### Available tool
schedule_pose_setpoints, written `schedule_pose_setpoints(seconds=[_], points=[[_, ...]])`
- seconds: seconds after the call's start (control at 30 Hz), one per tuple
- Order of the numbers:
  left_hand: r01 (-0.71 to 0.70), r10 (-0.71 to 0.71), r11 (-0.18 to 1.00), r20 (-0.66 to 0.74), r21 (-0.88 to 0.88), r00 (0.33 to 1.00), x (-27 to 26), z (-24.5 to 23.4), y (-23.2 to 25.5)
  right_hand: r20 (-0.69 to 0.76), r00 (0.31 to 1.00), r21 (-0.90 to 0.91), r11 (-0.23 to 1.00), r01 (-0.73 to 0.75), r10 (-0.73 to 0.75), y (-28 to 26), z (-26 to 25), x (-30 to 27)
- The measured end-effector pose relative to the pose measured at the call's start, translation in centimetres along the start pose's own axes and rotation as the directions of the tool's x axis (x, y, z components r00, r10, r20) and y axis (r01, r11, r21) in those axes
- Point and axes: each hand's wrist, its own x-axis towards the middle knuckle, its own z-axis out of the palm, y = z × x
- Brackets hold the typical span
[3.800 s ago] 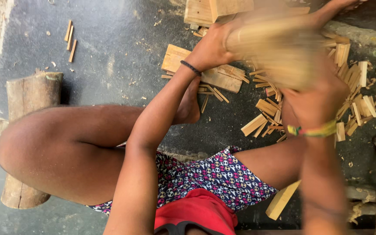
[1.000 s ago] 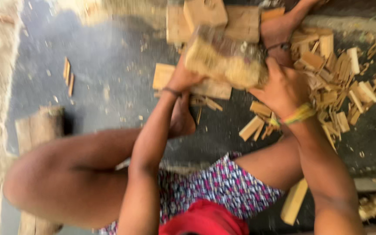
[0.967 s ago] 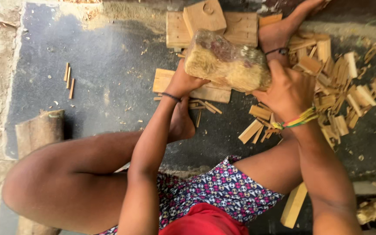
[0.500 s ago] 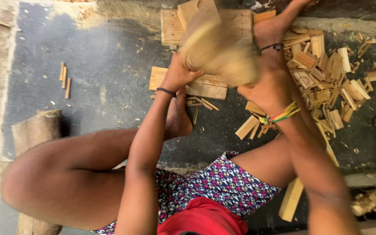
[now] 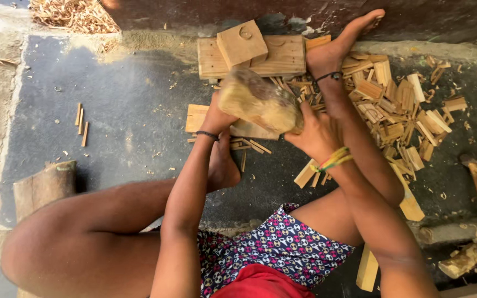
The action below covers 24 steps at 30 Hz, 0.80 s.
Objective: The person sits on the floor and uses a wooden mallet to strike a chisel, carving a rectangular wooden block. They repeatedly reposition the chisel and strike it to remove wood shavings, gradually shaping the block.
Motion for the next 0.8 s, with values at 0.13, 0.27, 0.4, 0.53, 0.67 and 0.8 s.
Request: schedule_pose_setpoints(seconds=[0.13,0.27,0.4,0.53,0.67,0.8], points=[[-0.076,0.095,0.979,-0.092,0.191,0.991,-1.1,-0.2,-0.8,-0.028,0.999,0.062,0.998,-0.029,0.03,1.5,2.4,-2.4],[-0.048,0.098,0.981,-0.268,0.188,0.958,-0.8,0.4,-1.5,-0.175,0.978,0.09,0.991,-0.095,0.11,3.4,7.6,-4.8],[-0.068,0.004,0.99,-0.445,-0.127,0.896,-1.7,-0.4,-1.8,-0.053,0.923,-0.072,0.92,-0.385,0.382,6.5,13.2,-6.8],[-0.183,0.031,0.965,-0.616,-0.186,0.787,-1.5,-1.8,-0.4,0.004,0.899,-0.207,0.88,-0.428,0.438,10.2,17.2,-6.8],[-0.274,0.056,0.931,-0.649,-0.241,0.759,-2.0,-2.7,3.0,-0.123,0.894,-0.229,0.864,-0.449,0.432,10.4,19.5,-6.6],[-0.304,0.067,0.921,-0.671,-0.243,0.739,-1.8,-3.5,5.8,-0.032,0.855,-0.172,0.84,-0.514,0.517,9.0,18.3,-6.0]])
